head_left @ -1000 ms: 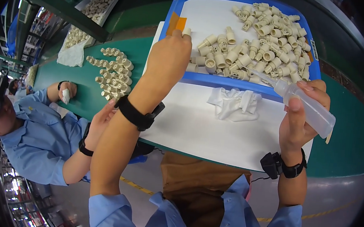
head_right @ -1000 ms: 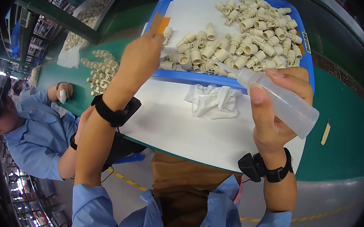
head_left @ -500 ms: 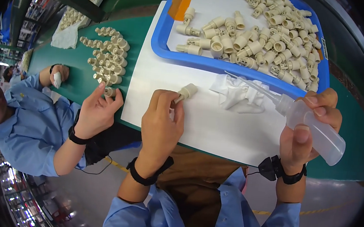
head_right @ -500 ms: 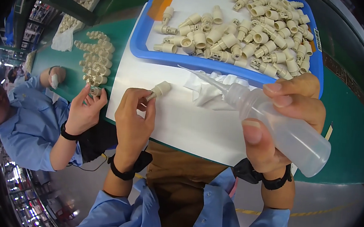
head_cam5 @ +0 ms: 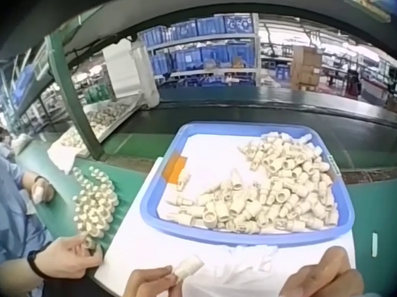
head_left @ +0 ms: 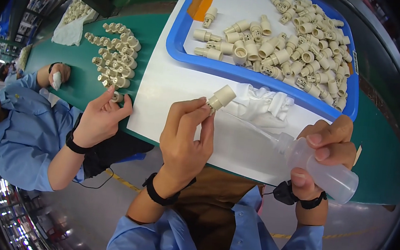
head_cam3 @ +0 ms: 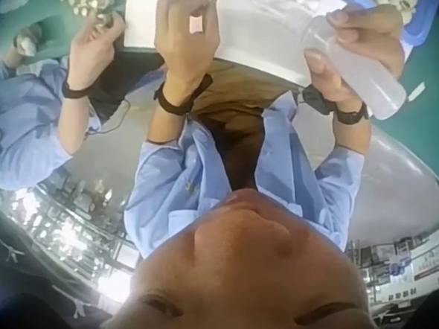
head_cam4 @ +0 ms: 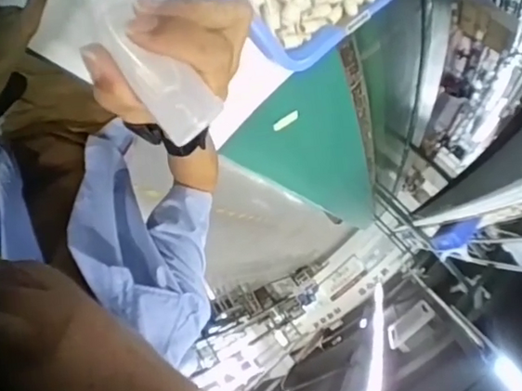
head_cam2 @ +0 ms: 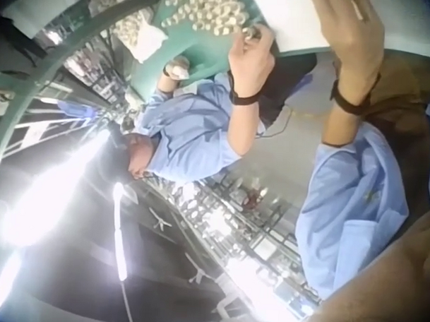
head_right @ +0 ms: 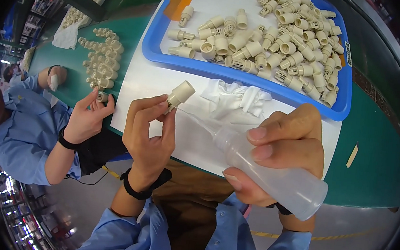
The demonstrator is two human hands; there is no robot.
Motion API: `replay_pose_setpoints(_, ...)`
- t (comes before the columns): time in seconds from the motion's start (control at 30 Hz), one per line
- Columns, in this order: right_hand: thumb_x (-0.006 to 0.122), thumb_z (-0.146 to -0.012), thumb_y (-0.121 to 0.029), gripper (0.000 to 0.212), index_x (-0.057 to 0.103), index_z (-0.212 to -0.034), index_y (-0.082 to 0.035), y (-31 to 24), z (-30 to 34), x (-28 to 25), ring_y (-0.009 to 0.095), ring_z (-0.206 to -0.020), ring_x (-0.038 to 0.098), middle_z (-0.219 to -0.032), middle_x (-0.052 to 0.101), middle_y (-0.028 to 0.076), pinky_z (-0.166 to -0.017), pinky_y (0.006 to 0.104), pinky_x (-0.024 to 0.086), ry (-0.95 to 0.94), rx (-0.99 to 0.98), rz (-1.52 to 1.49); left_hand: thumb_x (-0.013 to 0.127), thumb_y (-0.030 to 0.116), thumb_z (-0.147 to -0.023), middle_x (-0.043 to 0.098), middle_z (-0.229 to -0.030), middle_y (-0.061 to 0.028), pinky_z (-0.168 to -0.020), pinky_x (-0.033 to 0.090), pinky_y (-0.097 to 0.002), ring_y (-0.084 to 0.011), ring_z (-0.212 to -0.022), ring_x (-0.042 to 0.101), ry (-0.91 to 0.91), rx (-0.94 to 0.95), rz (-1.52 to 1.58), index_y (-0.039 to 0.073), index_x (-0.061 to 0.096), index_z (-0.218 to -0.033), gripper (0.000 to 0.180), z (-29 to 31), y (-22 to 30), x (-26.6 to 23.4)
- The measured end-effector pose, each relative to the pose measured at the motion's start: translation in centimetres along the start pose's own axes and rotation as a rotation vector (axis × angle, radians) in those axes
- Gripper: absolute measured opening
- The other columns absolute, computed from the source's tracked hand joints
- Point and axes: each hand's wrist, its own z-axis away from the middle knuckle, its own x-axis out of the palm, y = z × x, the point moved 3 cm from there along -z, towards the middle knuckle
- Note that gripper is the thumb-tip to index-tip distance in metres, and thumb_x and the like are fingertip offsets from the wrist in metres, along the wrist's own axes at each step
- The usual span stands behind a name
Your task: The person picks up a plastic component from a tray, applies liquid to it from a squeeze bottle, and wipes it with a cloth before setting it down.
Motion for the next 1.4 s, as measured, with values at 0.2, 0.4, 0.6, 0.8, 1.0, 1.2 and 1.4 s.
replay_pose_setpoints(0.2,0.077,-0.057,-0.007,0.038,0.05,-0.084,-0.01,0.0,-0.1,0.1,0.01,-0.058,0.043,-0.089,0.048,0.008,-0.05,0.0213,0.038,0.029,0.029,0.042,0.065,-0.011,-0.063,0.056,-0.084,-0.0144,-0.059,0.051,-0.0275,-0.0255,-0.073,0.061,0.05,0.1,0.016,-0.002,0.055,-0.079,0.021,0.0,0.8,0.4)
replay_pose_setpoints(0.4,0.071,-0.066,-0.017,0.032,0.046,-0.084,-0.012,-0.3,-0.3,0.2,0.01,-0.058,0.042,-0.089,0.045,0.006,-0.054,0.0216,0.04,-0.034,0.056,0.159,0.065,-0.011,-0.062,0.056,-0.084,-0.0146,-0.058,0.052,-0.0273,-0.0258,-0.074,0.062,0.058,0.139,-0.013,-0.002,0.056,-0.078,0.02,0.0,1.2,0.4)
replay_pose_setpoints(0.6,0.077,-0.058,-0.006,0.037,0.051,-0.084,-0.01,-0.3,-0.3,0.2,0.01,-0.057,0.044,-0.088,0.048,0.008,-0.048,0.0216,0.038,-0.001,0.029,0.115,0.066,-0.01,-0.062,0.056,-0.083,-0.0142,-0.055,0.05,-0.0258,-0.0242,-0.069,0.061,0.072,0.123,0.005,-0.002,0.055,-0.081,0.023,-0.1,0.9,0.3)
replay_pose_setpoints(0.8,0.07,-0.067,-0.016,0.03,0.046,-0.084,-0.012,-0.6,-0.4,0.2,0.009,-0.058,0.042,-0.089,0.045,0.007,-0.054,0.0219,0.04,-0.04,0.056,0.201,0.066,-0.009,-0.064,0.056,-0.083,-0.013,-0.05,0.046,-0.0207,-0.0165,-0.063,0.057,0.05,-0.067,0.18,-0.001,0.053,-0.086,0.027,-0.2,0.5,0.3)
replay_pose_setpoints(1.0,0.069,-0.068,-0.016,0.029,0.046,-0.084,-0.013,-0.7,-0.4,0.1,0.009,-0.058,0.042,-0.089,0.045,0.006,-0.054,0.0223,0.04,-0.037,0.061,0.195,0.064,-0.007,-0.069,0.056,-0.082,-0.0101,-0.051,0.044,-0.0187,-0.0103,-0.06,0.053,0.013,-0.352,0.454,-0.002,0.052,-0.088,0.023,-0.1,0.2,0.4)
replay_pose_setpoints(1.2,0.069,-0.068,-0.015,0.029,0.046,-0.085,-0.013,-0.7,-0.3,0.0,0.01,-0.058,0.043,-0.089,0.045,0.006,-0.054,0.0225,0.04,-0.026,0.049,0.19,0.061,0.001,-0.077,0.058,-0.078,-0.0088,-0.05,0.043,-0.0189,-0.0084,-0.056,0.052,-0.099,-0.77,0.811,-0.004,0.049,-0.094,0.022,-0.4,0.5,0.3)
replay_pose_setpoints(1.4,0.069,-0.068,-0.014,0.029,0.045,-0.084,-0.013,-0.8,-0.3,0.0,0.01,-0.058,0.043,-0.089,0.045,0.006,-0.053,0.0226,0.04,-0.029,0.043,0.182,0.055,0.012,-0.083,0.058,-0.079,-0.012,-0.047,0.044,-0.0204,-0.0096,-0.056,0.052,-0.171,-0.889,1.044,-0.003,0.048,-0.098,0.022,-0.4,0.0,0.4)
